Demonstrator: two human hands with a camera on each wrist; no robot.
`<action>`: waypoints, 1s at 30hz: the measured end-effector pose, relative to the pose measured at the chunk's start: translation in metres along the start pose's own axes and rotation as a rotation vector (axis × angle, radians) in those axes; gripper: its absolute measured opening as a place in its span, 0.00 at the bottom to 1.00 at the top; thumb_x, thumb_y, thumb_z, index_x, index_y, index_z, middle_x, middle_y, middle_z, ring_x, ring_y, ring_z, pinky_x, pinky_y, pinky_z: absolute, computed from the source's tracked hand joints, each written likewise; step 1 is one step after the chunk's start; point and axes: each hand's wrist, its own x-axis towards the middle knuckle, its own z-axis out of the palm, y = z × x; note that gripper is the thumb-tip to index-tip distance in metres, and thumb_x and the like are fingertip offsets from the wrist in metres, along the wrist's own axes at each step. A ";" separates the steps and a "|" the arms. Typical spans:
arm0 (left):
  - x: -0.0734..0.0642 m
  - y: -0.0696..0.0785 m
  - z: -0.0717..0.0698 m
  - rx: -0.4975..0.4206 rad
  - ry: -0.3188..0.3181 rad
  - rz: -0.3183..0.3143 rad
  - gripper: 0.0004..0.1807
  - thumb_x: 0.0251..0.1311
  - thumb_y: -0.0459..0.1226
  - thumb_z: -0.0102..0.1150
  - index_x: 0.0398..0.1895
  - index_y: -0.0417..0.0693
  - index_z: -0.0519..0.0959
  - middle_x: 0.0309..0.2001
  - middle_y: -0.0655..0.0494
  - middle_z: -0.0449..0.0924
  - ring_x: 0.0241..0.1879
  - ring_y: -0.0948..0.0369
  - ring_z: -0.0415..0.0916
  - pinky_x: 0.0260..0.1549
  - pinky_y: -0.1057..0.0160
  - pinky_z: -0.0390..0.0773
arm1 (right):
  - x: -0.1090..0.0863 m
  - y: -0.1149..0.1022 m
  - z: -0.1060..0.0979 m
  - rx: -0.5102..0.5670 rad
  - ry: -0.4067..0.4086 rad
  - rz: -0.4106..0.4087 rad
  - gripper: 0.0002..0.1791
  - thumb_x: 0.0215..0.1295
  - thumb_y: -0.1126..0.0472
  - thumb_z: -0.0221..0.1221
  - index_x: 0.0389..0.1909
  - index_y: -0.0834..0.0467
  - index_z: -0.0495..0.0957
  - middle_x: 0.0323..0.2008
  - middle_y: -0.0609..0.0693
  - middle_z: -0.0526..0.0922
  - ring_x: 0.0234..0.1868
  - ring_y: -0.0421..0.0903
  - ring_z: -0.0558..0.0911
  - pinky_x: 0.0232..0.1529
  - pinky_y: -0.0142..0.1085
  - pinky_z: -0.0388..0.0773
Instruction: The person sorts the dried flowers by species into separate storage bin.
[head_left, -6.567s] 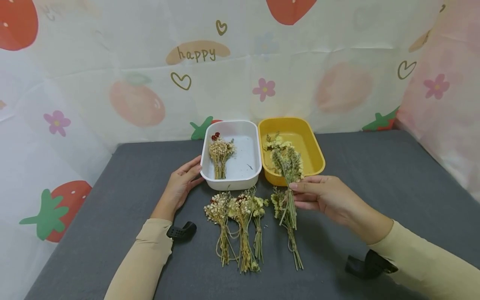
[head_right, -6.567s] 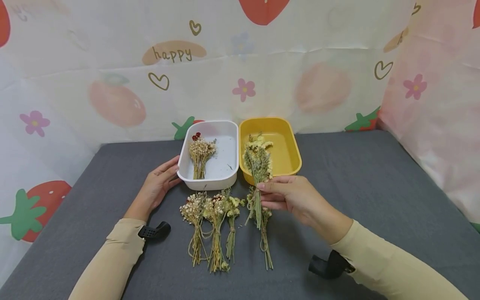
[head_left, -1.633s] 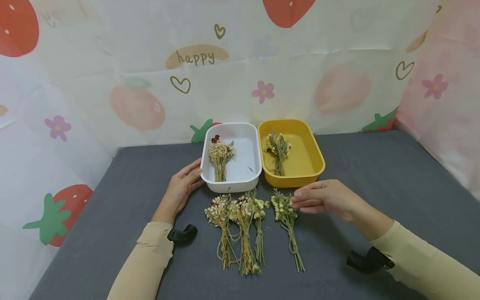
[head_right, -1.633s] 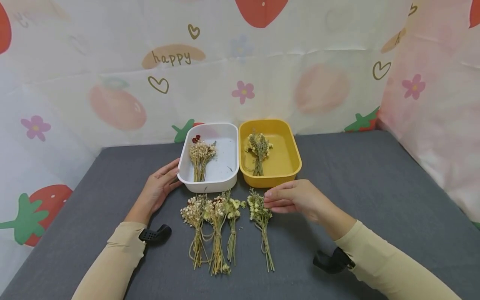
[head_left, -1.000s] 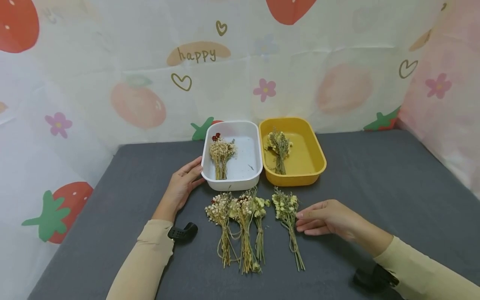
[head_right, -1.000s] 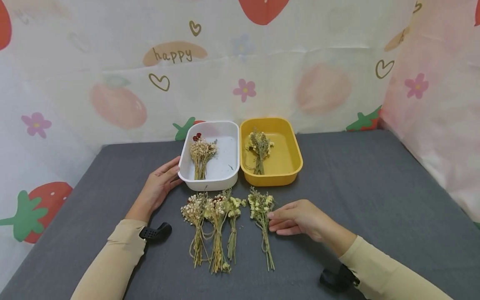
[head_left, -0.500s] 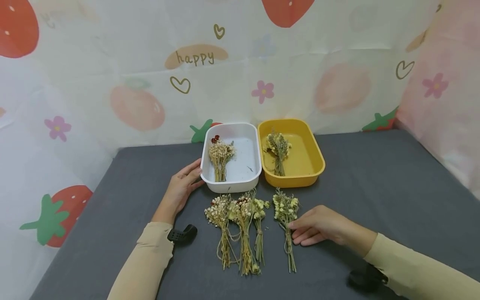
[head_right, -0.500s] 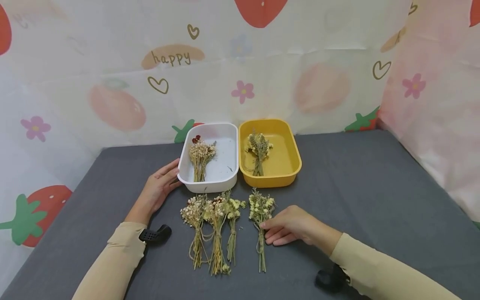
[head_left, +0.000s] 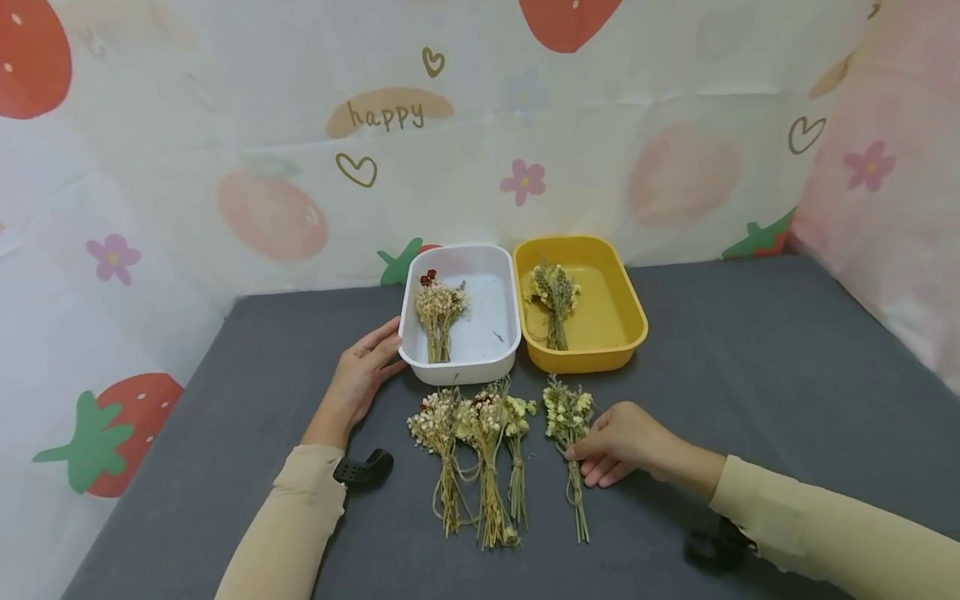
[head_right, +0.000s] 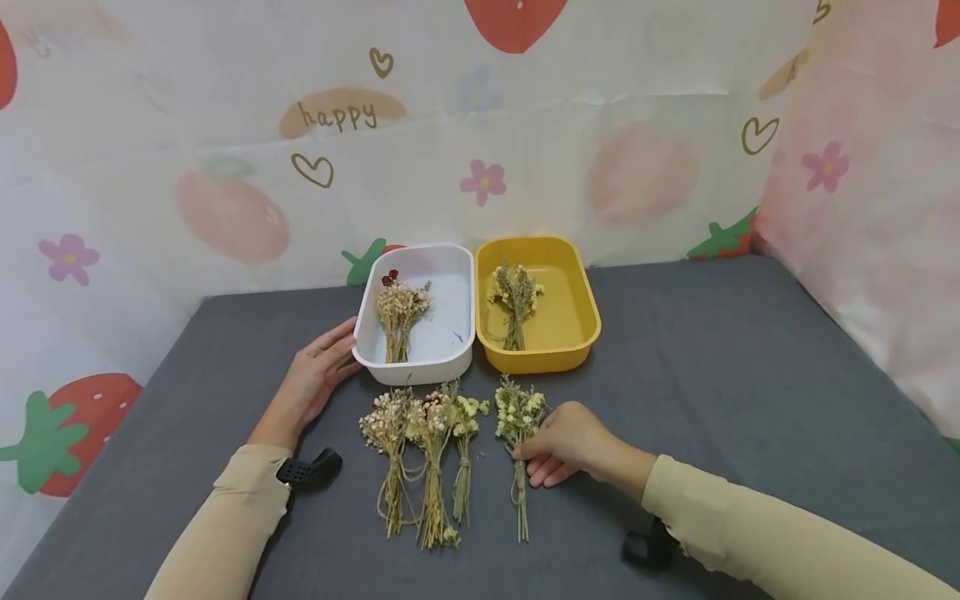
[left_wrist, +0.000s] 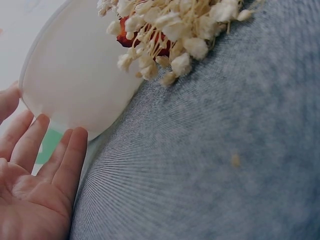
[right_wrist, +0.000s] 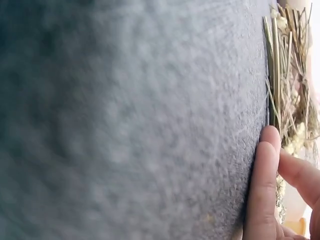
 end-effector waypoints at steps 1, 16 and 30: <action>0.001 0.000 0.000 -0.001 0.003 -0.002 0.30 0.73 0.39 0.53 0.76 0.48 0.62 0.75 0.51 0.62 0.65 0.64 0.70 0.59 0.66 0.79 | 0.000 -0.001 0.000 -0.006 -0.002 -0.004 0.11 0.58 0.59 0.70 0.29 0.65 0.86 0.17 0.49 0.85 0.18 0.40 0.84 0.25 0.36 0.87; -0.005 -0.004 -0.002 0.004 0.003 0.053 0.33 0.68 0.45 0.60 0.74 0.49 0.66 0.74 0.48 0.64 0.64 0.64 0.72 0.67 0.52 0.74 | -0.001 -0.002 0.004 0.064 0.004 0.001 0.11 0.60 0.64 0.65 0.39 0.68 0.86 0.30 0.52 0.90 0.24 0.40 0.85 0.30 0.35 0.88; -0.001 0.000 0.000 -0.046 0.007 0.006 0.29 0.73 0.37 0.53 0.75 0.46 0.63 0.75 0.49 0.63 0.72 0.53 0.63 0.70 0.51 0.70 | -0.015 -0.007 -0.013 0.169 0.014 -0.010 0.19 0.63 0.64 0.66 0.52 0.70 0.80 0.34 0.49 0.89 0.33 0.41 0.87 0.38 0.35 0.88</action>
